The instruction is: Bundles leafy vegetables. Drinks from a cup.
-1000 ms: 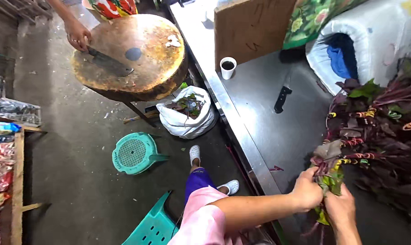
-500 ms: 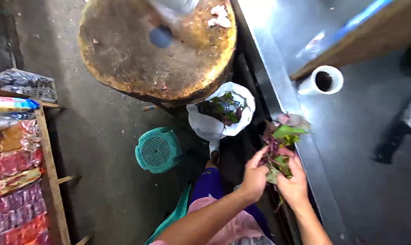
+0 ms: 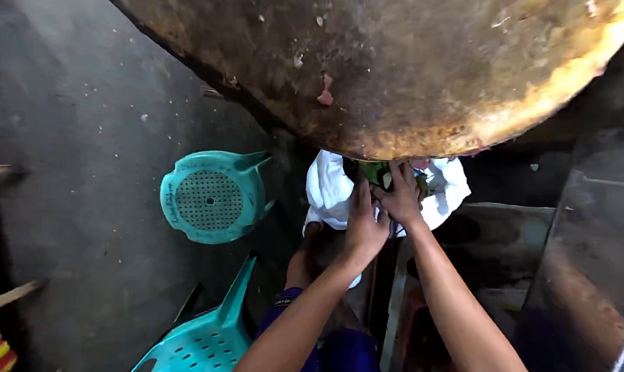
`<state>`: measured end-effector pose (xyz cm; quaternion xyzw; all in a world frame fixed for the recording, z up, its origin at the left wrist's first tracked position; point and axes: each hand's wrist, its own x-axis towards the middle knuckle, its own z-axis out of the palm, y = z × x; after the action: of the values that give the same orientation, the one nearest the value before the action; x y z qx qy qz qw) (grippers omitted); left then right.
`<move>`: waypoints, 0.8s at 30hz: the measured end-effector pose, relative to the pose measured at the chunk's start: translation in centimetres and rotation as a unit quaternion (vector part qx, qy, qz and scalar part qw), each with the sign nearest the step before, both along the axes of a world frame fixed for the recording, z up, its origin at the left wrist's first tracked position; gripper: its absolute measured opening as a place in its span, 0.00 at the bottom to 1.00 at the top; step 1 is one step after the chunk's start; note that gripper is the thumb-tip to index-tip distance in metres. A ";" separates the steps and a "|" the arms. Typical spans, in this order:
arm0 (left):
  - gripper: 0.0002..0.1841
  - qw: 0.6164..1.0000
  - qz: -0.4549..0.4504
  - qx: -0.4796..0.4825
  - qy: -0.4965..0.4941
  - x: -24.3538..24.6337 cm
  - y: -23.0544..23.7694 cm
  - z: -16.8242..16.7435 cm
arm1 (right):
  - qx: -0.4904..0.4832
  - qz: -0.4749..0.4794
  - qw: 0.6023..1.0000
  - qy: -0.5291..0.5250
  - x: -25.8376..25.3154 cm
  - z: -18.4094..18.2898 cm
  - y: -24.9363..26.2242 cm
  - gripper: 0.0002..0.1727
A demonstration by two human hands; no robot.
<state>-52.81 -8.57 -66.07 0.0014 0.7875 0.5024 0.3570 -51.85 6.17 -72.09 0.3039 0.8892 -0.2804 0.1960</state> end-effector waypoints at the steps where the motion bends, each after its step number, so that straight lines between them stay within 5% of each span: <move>1: 0.32 0.999 0.007 -0.004 0.044 0.7 -0.8 0.7 | 0.037 0.025 0.999 -0.023 0.2 -0.7 -0.3 0.43; 3: 0.22 0.984 0.064 -0.038 0.164 1.3 -2.1 1.0 | 0.088 0.048 0.994 -0.049 0.3 -1.6 -0.5 0.37; 5: 0.33 0.973 0.126 -0.097 0.166 0.4 -3.0 -0.3 | 0.117 0.068 0.989 -0.057 0.3 -2.1 -0.7 0.33; 8: 0.50 0.976 0.163 -0.143 0.024 -2.3 -3.9 -4.5 | 0.114 0.173 0.978 -0.021 1.6 -2.3 -2.2 0.25; 12: 0.19 0.995 0.071 -0.068 0.034 -3.4 -6.2 -4.1 | 0.010 0.337 0.941 0.019 1.4 -3.1 -4.6 0.18; 16: 0.08 0.995 0.060 0.073 -0.019 -0.3 -8.2 1.4 | -0.095 0.256 0.959 -0.080 -3.9 0.4 -6.7 0.21; 20: 0.20 0.966 0.199 0.109 -0.126 0.8 -10.7 2.9 | -0.140 0.238 0.952 -0.132 -6.9 0.0 -9.8 0.23; 24: 0.33 0.964 0.192 0.129 -0.132 -0.4 -11.9 2.5 | -0.080 0.239 0.963 -0.094 -5.9 1.2 -8.5 0.28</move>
<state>-53.18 -20.43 -63.61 -0.1700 0.6470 0.6546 0.3520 -57.79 -2.32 -70.91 0.0911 0.8881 -0.2659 0.3636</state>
